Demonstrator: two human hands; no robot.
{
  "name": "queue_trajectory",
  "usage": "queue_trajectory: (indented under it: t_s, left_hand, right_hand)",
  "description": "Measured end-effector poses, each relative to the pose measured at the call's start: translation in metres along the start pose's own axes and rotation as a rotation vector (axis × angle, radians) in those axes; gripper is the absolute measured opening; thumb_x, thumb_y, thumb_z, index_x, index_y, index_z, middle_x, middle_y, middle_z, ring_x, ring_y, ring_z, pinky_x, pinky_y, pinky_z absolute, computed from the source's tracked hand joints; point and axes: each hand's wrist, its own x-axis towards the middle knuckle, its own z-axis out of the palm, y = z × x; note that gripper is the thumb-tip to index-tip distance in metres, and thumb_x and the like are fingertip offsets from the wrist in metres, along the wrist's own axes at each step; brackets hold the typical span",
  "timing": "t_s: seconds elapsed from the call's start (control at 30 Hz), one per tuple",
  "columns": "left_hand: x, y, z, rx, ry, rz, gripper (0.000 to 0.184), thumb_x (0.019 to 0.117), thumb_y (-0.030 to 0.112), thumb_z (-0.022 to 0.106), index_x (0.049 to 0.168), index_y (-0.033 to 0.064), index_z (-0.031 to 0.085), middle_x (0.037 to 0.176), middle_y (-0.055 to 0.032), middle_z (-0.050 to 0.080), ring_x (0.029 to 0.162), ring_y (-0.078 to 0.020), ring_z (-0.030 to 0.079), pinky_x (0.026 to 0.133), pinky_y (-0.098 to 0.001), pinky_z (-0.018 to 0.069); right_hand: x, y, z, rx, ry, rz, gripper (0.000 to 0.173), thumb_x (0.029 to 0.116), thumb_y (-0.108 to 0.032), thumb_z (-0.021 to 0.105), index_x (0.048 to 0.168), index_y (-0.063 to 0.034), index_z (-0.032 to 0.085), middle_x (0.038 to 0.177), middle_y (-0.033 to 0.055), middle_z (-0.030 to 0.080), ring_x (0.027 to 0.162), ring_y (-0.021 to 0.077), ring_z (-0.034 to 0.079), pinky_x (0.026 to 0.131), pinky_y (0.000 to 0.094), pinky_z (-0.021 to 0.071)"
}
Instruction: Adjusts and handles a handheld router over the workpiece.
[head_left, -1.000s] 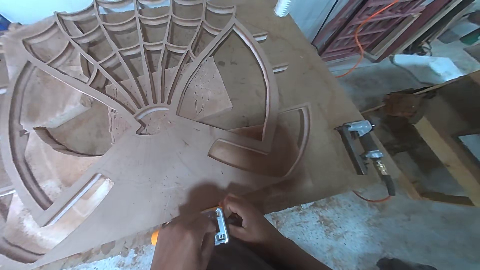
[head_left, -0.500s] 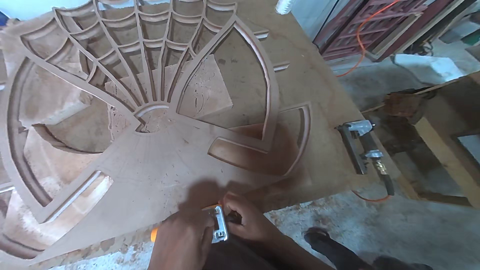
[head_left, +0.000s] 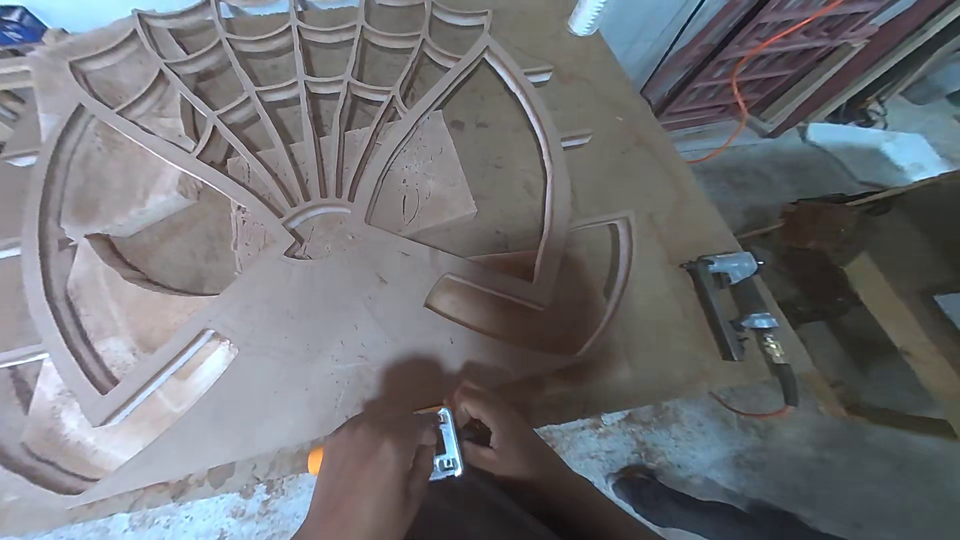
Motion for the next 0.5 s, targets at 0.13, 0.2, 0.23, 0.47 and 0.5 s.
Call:
queue_trajectory:
  t_s: [0.13,0.2,0.23,0.47,0.5]
  left_hand:
    - [0.0,0.001,0.002,0.016,0.006,-0.001,0.015,0.0944,0.034,0.063,0.088,0.0272,0.075,0.087,0.0105,0.072,0.08,-0.0078,0.07,0.065,-0.0362,0.0591]
    - [-0.002,0.003,0.004,0.052,0.034,0.011,0.015,0.0939,0.033,0.063,0.088,0.0263,0.075,0.087,0.0094,0.073,0.081,-0.0092,0.071,0.066,-0.0358,0.0594]
    - [-0.002,0.004,0.006,0.07,0.047,0.018,0.015,0.0936,0.033,0.064,0.088,0.0256,0.075,0.087,0.0084,0.073,0.08,-0.01,0.071,0.065,-0.0357,0.0595]
    - [0.002,-0.001,0.013,0.034,-0.021,0.028,0.017,0.0963,0.034,0.061,0.088,0.026,0.074,0.086,0.0082,0.072,0.08,-0.0102,0.07,0.065,-0.0374,0.0592]
    - [0.004,-0.002,0.01,0.023,-0.064,0.029,0.017,0.0966,0.034,0.061,0.089,0.0263,0.074,0.087,0.0082,0.072,0.081,-0.0107,0.071,0.066,-0.0388,0.0594]
  right_hand:
    - [0.0,0.0,0.0,0.004,0.007,-0.002,0.024,0.0917,-0.034,0.074,0.092,-0.0109,0.067,0.109,0.0063,0.067,0.111,0.0188,0.061,0.099,0.0401,0.0501]
    - [0.0,0.0,0.0,0.006,0.003,0.001,0.024,0.0916,-0.034,0.074,0.091,-0.0112,0.066,0.11,0.0062,0.067,0.112,0.0187,0.061,0.1,0.0402,0.0498]
    - [0.001,0.001,0.001,0.005,0.001,-0.004,0.024,0.0916,-0.034,0.074,0.091,-0.0113,0.066,0.11,0.0061,0.067,0.112,0.0188,0.06,0.1,0.0403,0.0495]
    - [-0.001,0.001,0.001,0.009,0.003,-0.004,0.024,0.0911,-0.033,0.075,0.093,-0.0109,0.067,0.11,0.0059,0.067,0.112,0.0186,0.06,0.099,0.0395,0.0503]
    - [-0.001,0.001,0.001,0.011,0.0,-0.003,0.023,0.0911,-0.033,0.075,0.094,-0.0111,0.067,0.11,0.0057,0.066,0.112,0.0186,0.06,0.099,0.0396,0.0502]
